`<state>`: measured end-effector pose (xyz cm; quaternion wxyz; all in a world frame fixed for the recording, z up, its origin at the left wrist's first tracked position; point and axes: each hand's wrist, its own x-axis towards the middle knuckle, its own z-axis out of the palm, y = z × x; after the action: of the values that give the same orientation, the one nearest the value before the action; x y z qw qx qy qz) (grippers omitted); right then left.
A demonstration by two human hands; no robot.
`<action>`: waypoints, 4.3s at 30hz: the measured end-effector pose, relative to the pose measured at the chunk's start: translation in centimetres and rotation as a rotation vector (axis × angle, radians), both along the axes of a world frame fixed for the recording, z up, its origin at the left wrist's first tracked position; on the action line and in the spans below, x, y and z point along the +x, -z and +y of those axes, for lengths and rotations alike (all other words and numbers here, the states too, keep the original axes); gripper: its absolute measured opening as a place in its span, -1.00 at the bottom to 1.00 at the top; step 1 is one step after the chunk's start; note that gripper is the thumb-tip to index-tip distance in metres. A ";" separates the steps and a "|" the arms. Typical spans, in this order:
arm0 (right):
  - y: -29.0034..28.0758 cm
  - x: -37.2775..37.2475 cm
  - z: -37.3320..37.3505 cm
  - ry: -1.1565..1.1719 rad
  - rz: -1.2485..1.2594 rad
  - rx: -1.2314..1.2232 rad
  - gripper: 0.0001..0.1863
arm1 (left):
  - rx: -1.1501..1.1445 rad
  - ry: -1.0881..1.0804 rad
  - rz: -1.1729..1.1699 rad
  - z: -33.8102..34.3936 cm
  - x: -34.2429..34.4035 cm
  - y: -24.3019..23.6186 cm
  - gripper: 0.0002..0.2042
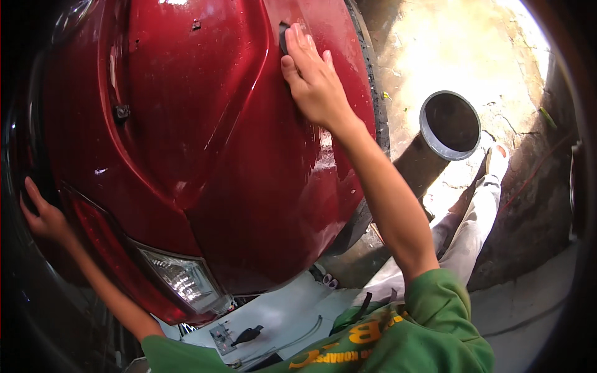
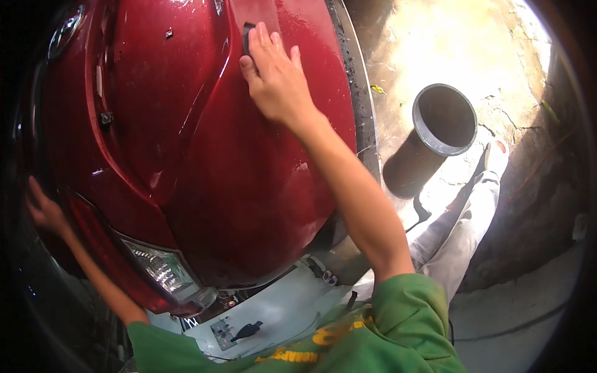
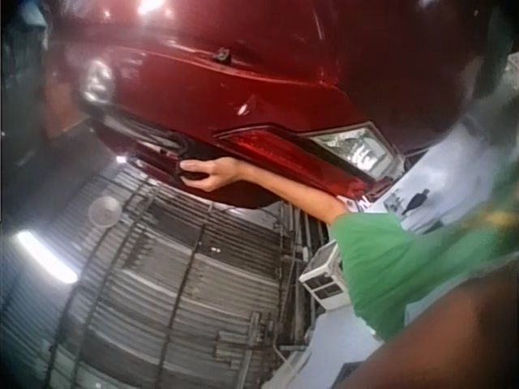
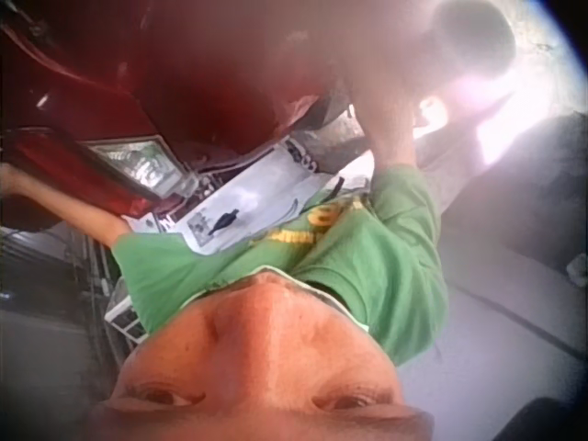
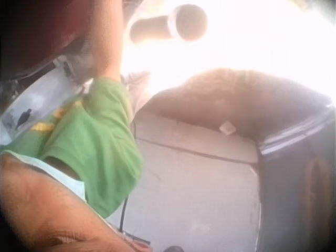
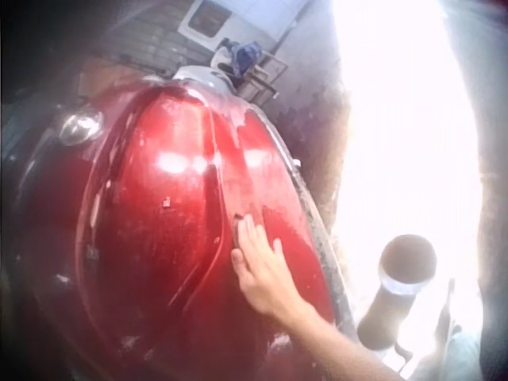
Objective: The person sands a red car panel using a sanding block, frequently dipping it into a bucket of water and wiping the surface with a black cloth.
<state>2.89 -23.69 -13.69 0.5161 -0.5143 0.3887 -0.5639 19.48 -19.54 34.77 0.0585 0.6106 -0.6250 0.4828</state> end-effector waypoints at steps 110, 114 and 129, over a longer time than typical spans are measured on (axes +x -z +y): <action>-2.9 -3.9 15.9 -0.277 -0.036 0.156 -0.11 | -0.131 -0.098 0.102 1.1 -3.0 2.1 -0.51; 1.4 -1.7 2.6 -0.123 0.080 0.014 -0.24 | -0.125 -0.081 0.061 0.7 -1.6 0.8 -0.55; 3.9 0.9 -1.3 -0.025 0.116 -0.049 -0.25 | -0.055 -0.110 -0.178 0.1 -1.0 0.3 -0.58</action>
<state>3.79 -24.96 -17.60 0.4868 -0.5636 0.3976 -0.5360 18.51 -19.43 34.51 -0.0070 0.5971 -0.5797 0.5544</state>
